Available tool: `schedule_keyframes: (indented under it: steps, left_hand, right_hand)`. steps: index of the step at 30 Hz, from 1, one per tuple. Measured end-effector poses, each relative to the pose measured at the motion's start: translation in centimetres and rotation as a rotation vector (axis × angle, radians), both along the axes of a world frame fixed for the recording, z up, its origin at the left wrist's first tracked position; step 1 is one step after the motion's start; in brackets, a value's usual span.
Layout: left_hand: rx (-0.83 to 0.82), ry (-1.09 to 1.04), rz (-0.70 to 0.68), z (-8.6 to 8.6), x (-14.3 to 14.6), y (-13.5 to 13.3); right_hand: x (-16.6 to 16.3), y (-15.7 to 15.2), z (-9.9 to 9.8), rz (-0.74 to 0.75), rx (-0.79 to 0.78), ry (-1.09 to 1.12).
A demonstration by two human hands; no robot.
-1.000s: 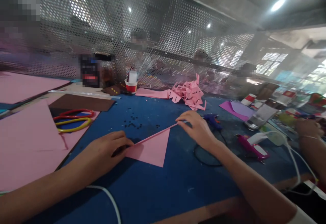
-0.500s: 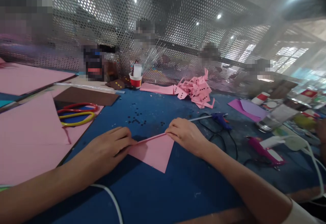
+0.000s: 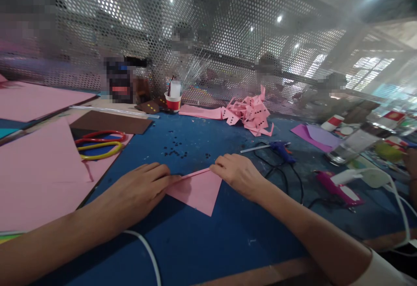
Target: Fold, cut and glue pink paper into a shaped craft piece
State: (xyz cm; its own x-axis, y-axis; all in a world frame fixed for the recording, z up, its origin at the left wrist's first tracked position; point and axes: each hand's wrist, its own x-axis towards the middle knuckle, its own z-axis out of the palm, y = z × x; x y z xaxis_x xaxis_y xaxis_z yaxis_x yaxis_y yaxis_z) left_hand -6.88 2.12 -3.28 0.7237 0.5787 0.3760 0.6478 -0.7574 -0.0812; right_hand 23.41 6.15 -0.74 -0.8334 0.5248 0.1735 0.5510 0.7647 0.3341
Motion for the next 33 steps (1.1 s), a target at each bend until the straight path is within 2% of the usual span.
schedule_keyframes:
  steps: [7, 14, 20, 26, 33]
  left_hand:
    - [-0.037, 0.026, -0.017, -0.3, 0.0, 0.1]
    - [-0.118, -0.055, 0.014, 0.8, 0.7, 0.1]
    - [-0.216, -0.083, 0.005, 1.3, 0.9, 0.3]
    - [-0.263, -0.166, -0.038, 0.9, 0.6, 0.8]
    - [-0.349, -0.185, -0.026, 0.5, 0.2, 1.5]
  right_hand:
    - [0.1, 0.1, -0.1, -0.021, -0.017, 0.036]
    - [-0.5, 0.0, 0.6, -0.056, -0.204, 0.194]
    - [-2.0, 1.1, 1.4, -0.204, -0.374, 0.321]
    - [-2.7, 2.5, 1.8, -0.268, -0.483, 0.322]
    - [-3.1, 3.0, 2.0, -0.252, -0.516, 0.304]
